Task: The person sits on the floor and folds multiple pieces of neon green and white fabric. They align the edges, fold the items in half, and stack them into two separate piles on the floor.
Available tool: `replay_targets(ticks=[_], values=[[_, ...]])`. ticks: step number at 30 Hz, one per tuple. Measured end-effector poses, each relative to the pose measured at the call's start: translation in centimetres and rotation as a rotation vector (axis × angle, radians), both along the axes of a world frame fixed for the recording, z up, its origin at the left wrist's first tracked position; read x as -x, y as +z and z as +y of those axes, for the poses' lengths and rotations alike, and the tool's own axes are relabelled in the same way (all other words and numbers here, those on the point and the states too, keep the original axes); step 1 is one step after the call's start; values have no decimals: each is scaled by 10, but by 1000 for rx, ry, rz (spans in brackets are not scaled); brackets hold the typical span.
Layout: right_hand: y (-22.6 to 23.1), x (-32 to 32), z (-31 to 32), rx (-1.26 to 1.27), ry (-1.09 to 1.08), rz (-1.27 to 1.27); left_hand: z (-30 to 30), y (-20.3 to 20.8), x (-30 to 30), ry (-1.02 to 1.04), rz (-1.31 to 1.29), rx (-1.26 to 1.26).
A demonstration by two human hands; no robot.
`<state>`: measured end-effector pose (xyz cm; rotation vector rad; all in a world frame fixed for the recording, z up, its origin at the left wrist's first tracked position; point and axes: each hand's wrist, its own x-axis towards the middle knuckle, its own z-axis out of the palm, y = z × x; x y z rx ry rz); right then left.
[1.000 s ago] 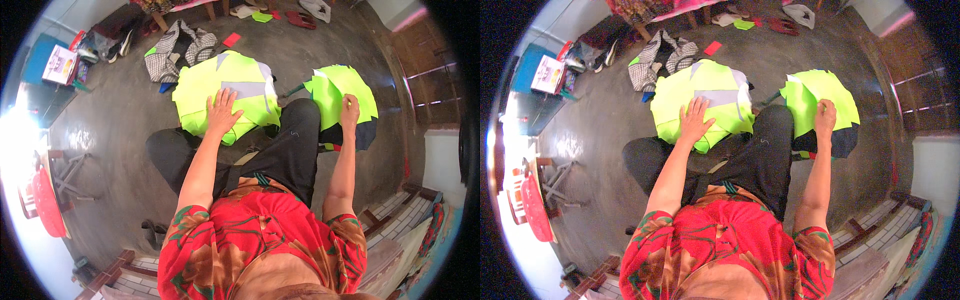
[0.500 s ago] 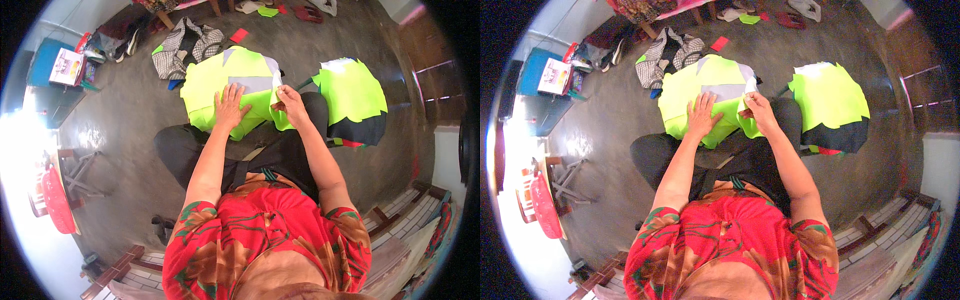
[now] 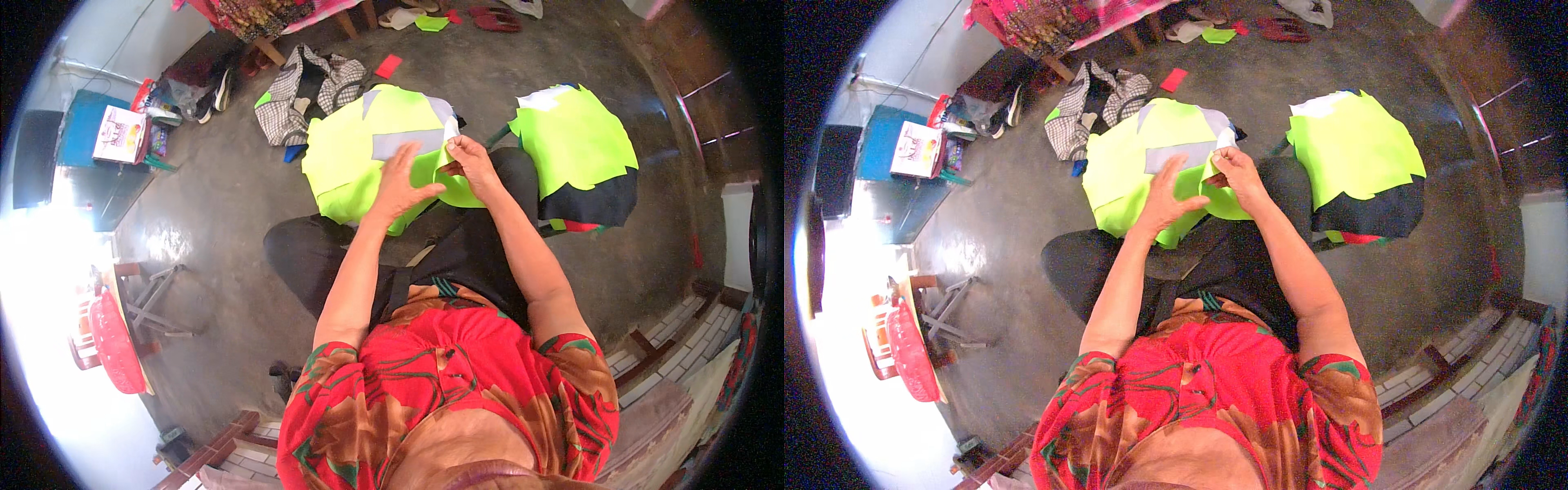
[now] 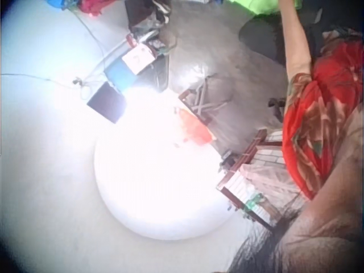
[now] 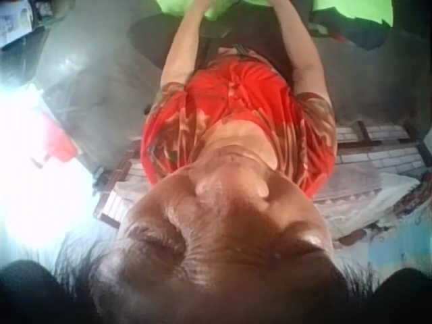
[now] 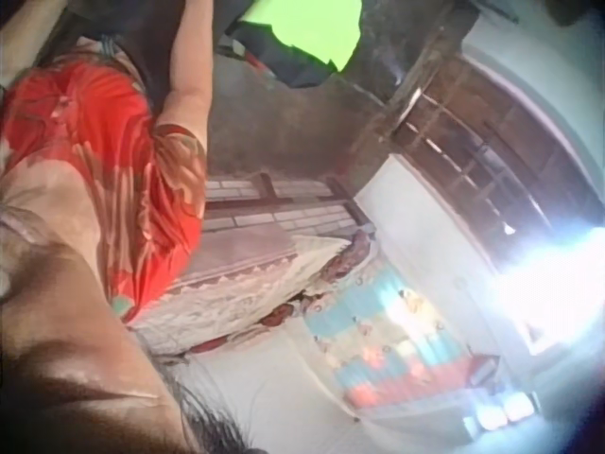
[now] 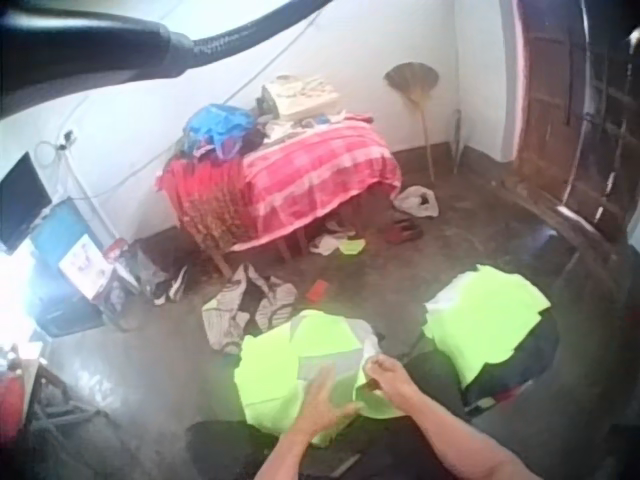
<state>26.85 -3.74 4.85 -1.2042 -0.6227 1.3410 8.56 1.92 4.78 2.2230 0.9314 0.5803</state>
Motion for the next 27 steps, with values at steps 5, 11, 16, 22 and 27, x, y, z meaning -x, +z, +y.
replay_targets(ticks=[5, 11, 16, 22, 27], values=[[-8, 3, 1, -123, 38, -177, -18, 6, -36, 48, -190, 342], [2, 1, 3, -174, -325, -287, 2, -12, -50, 221, -332, 547], [7, -1, 1, -209, -474, -243, 17, 30, -60, 213, -804, 1006], [16, -2, -1, -342, -527, -413, 38, 16, -48, 274, -1011, 996], [11, -2, 2, -317, -471, -371, 57, -42, -6, 457, -926, 1028]])
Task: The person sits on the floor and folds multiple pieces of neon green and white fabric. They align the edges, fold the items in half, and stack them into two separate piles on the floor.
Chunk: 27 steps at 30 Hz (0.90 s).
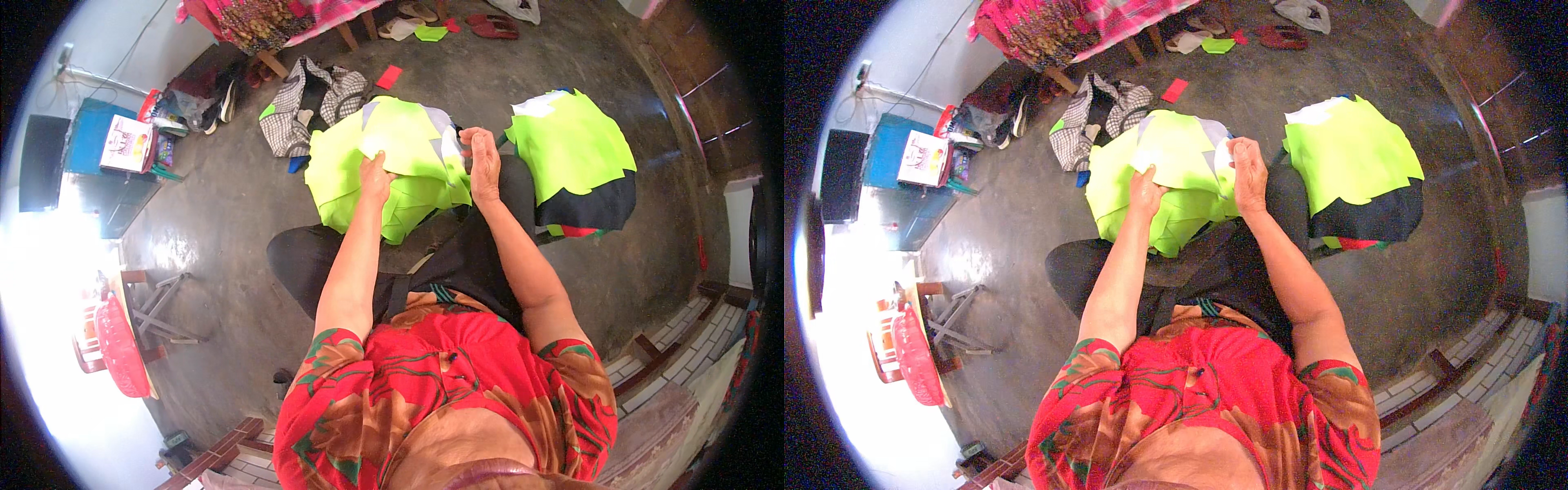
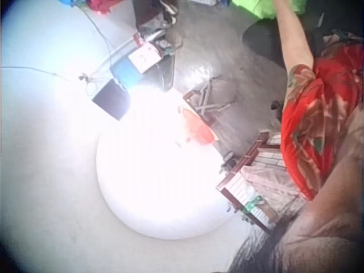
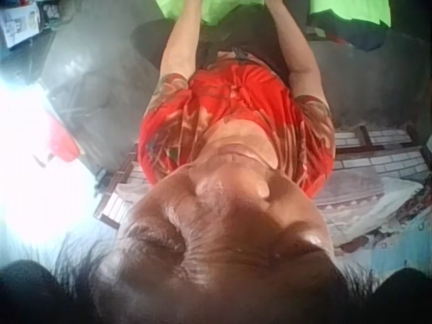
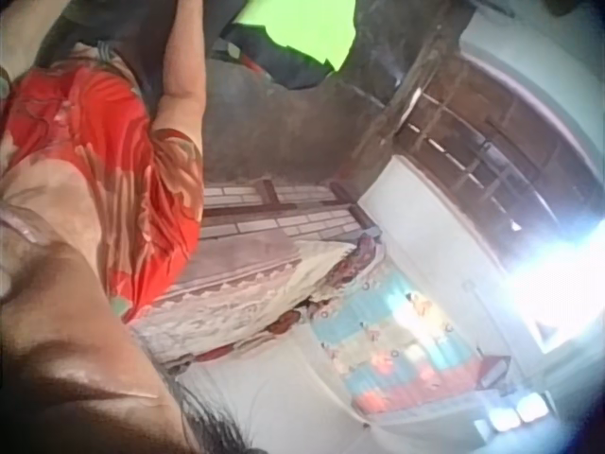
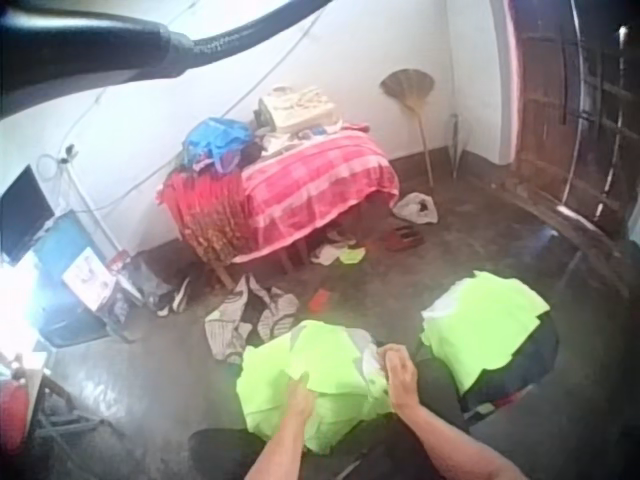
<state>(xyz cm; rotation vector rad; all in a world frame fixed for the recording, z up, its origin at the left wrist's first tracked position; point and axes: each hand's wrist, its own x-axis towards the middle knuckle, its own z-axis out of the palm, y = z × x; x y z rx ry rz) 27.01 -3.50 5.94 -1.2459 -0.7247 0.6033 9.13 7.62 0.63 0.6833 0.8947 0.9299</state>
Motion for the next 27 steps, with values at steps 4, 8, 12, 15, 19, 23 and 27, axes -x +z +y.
replay_targets(ticks=[4, 8, 12, 15, 19, 23, 27], values=[[5, 2, -1, 66, 43, 21, 2, -2, 11, 12, 59, -23], [4, 4, 0, 84, 46, 0, 2, 6, 12, 77, 167, -105], [-1, 3, 1, 79, 58, 4, -7, 9, 20, 223, 535, -287], [0, 5, 1, 86, 63, 7, -22, 12, 26, 251, 1030, -724], [-3, 3, 0, 102, 66, 55, -43, 21, 25, -146, 1383, -1048], [-5, 6, 0, 123, 60, 79, -52, -5, 28, -410, 1577, -974], [-10, 8, 0, 107, 85, 35, -50, -11, 33, -454, 1627, -990]])
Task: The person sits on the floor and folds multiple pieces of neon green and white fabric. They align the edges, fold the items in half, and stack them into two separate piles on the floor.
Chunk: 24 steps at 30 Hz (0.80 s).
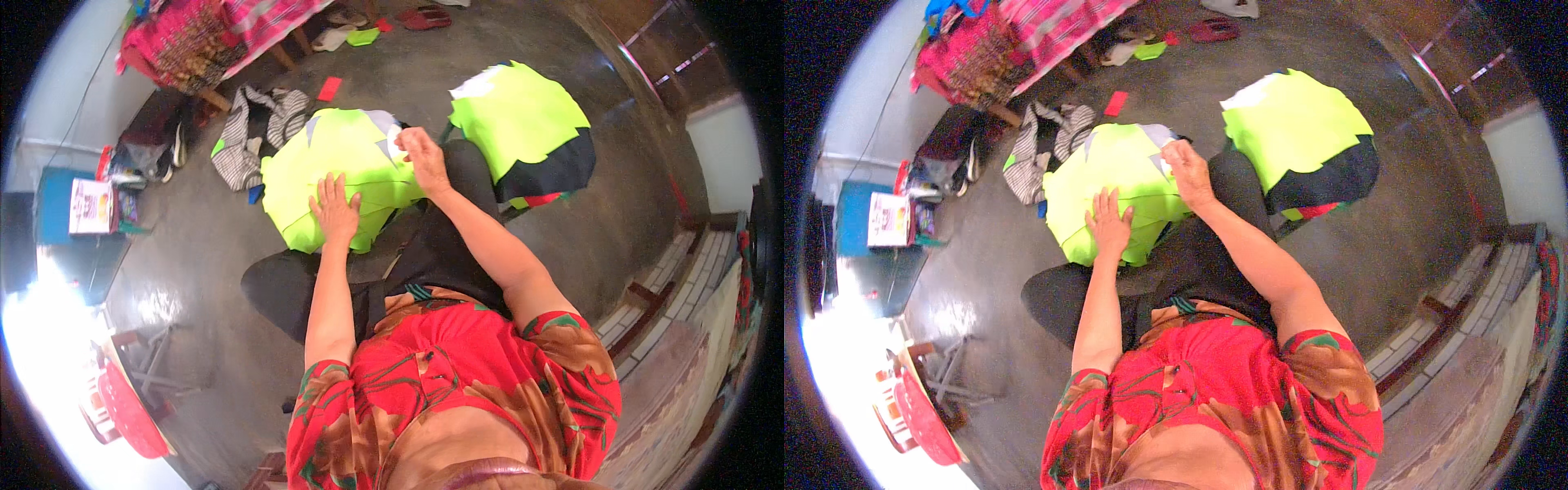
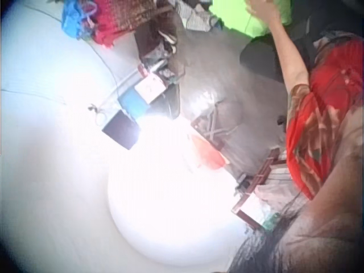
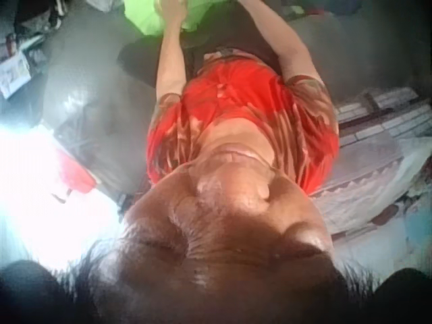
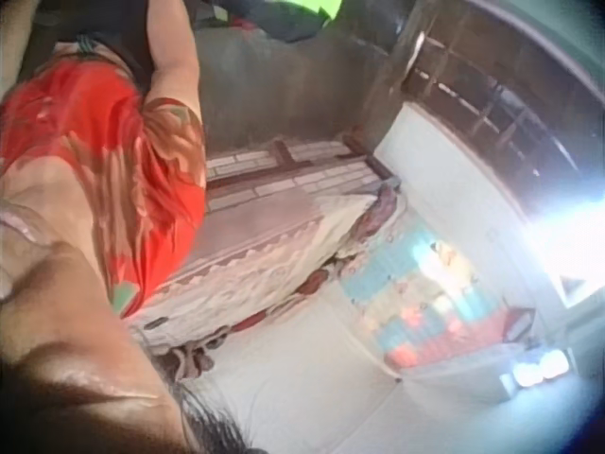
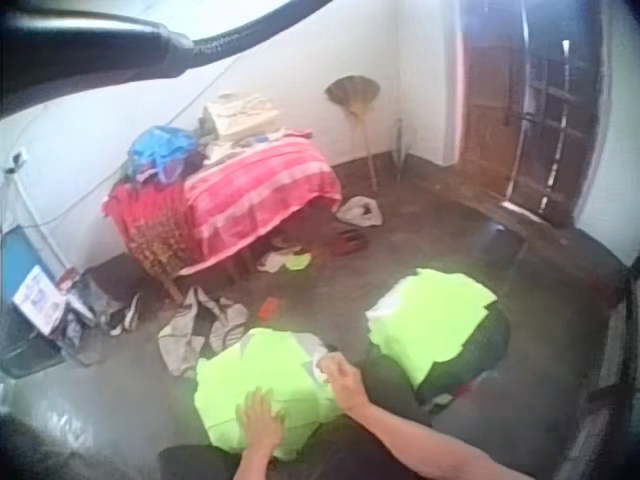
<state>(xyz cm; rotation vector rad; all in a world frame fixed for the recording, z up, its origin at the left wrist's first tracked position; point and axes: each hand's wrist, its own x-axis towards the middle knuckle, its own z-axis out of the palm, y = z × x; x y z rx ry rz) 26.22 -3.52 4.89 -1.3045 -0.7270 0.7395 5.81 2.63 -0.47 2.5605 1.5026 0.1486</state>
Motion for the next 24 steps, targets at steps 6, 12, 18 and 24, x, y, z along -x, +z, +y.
replay_targets(ticks=[6, 12, 18, 24], values=[[29, 1, -24, -88, -20, -117, 0, -9, 2, -36, -28, -65], [65, -49, -84, -102, -216, -798, 1, -14, 3, -62, -4, -104], [71, -105, -141, 327, -190, -1185, 0, -16, 3, -74, -18, -124], [43, -109, -147, 401, -102, -1233, 0, -8, 6, -48, 12, -69]])
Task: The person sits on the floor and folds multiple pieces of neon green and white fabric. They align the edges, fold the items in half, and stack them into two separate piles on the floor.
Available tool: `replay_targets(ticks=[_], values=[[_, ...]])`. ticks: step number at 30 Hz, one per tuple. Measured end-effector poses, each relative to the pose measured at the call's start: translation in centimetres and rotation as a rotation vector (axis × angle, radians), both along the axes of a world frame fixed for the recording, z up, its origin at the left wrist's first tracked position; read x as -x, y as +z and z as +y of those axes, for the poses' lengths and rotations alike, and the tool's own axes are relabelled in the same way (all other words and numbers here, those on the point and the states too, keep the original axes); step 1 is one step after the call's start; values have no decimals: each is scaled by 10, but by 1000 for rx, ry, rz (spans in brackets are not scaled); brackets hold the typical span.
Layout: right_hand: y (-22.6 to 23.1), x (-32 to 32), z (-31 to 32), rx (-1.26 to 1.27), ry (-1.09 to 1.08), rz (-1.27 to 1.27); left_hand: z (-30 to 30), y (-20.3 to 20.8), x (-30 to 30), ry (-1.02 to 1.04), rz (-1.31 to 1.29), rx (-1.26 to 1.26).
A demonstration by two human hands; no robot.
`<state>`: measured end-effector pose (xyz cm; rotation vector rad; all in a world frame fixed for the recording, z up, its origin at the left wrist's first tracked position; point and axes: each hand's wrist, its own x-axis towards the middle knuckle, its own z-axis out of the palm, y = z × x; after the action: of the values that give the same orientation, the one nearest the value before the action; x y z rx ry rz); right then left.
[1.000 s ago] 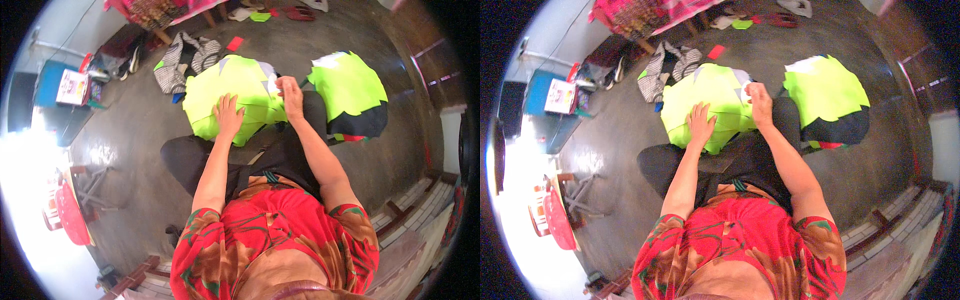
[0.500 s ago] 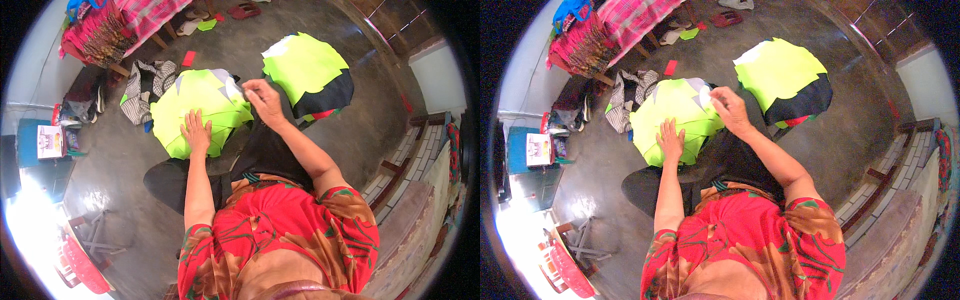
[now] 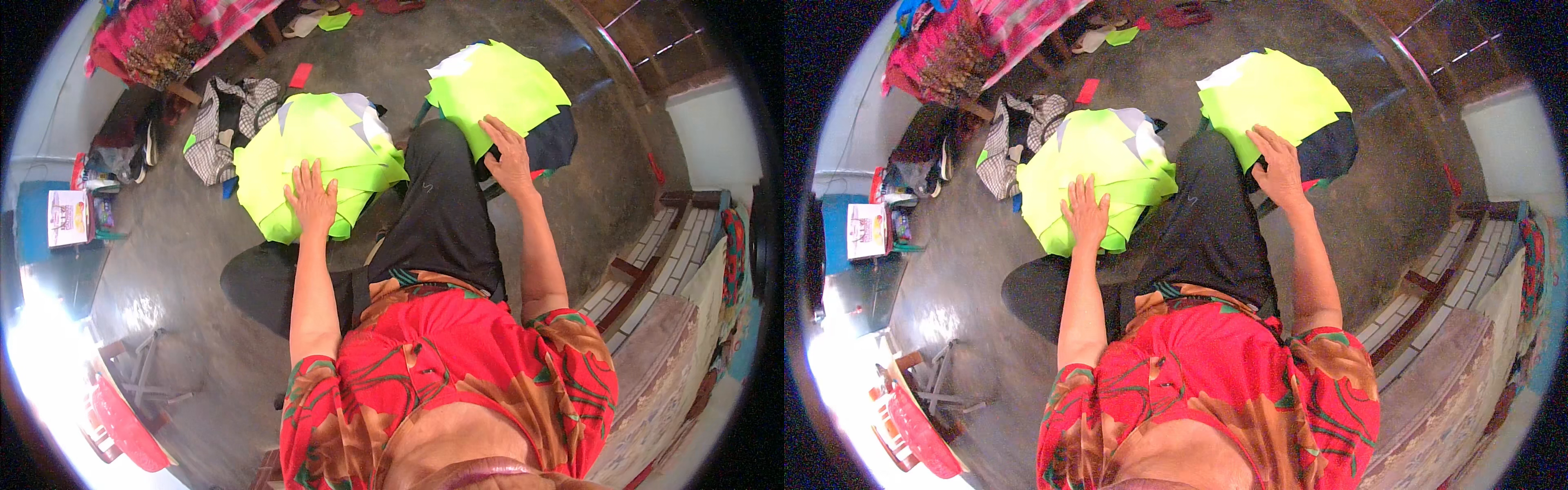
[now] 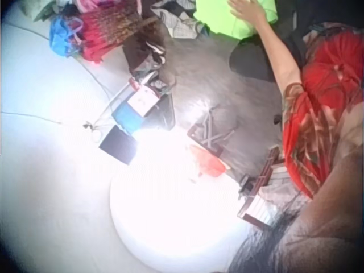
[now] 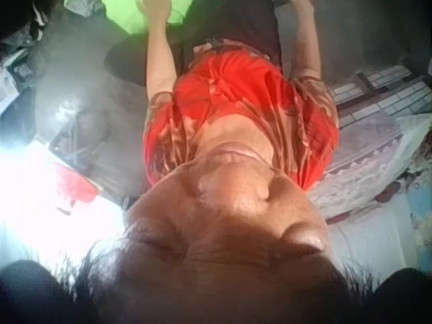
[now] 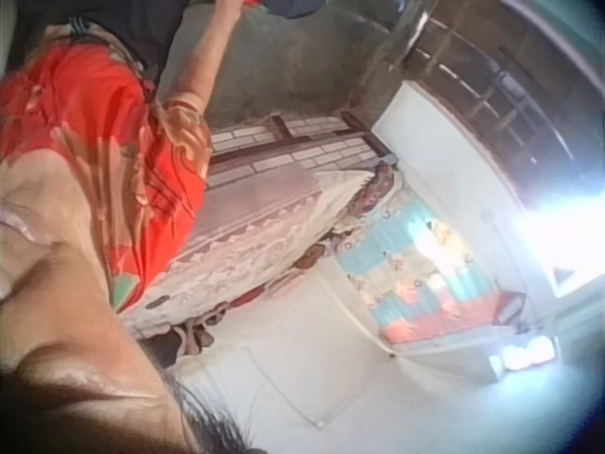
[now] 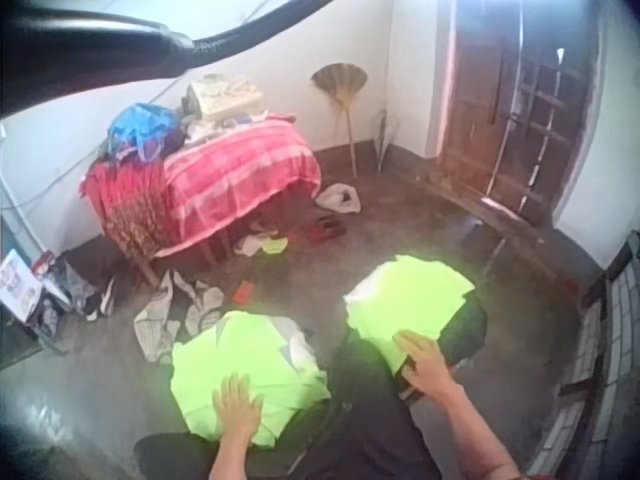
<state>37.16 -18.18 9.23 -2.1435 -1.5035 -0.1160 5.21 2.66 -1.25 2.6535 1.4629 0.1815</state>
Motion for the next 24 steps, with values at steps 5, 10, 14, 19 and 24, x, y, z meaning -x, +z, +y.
replay_targets(ticks=[5, 10, 14, 19, 24], values=[[-12, -2, 3, -45, -49, -14, 0, 2, -4, 17, 34, 66], [-12, 0, 7, -25, -108, -8, -2, 0, -4, 23, -8, 49], [-6, -6, 10, 27, -71, 20, -2, -1, -2, 27, -4, 49], [6, 1, 14, 70, -139, 203, -2, 1, -1, 36, -7, 75], [-7, -21, 10, -50, -98, 173, -3, 8, -9, 48, 43, 132]])
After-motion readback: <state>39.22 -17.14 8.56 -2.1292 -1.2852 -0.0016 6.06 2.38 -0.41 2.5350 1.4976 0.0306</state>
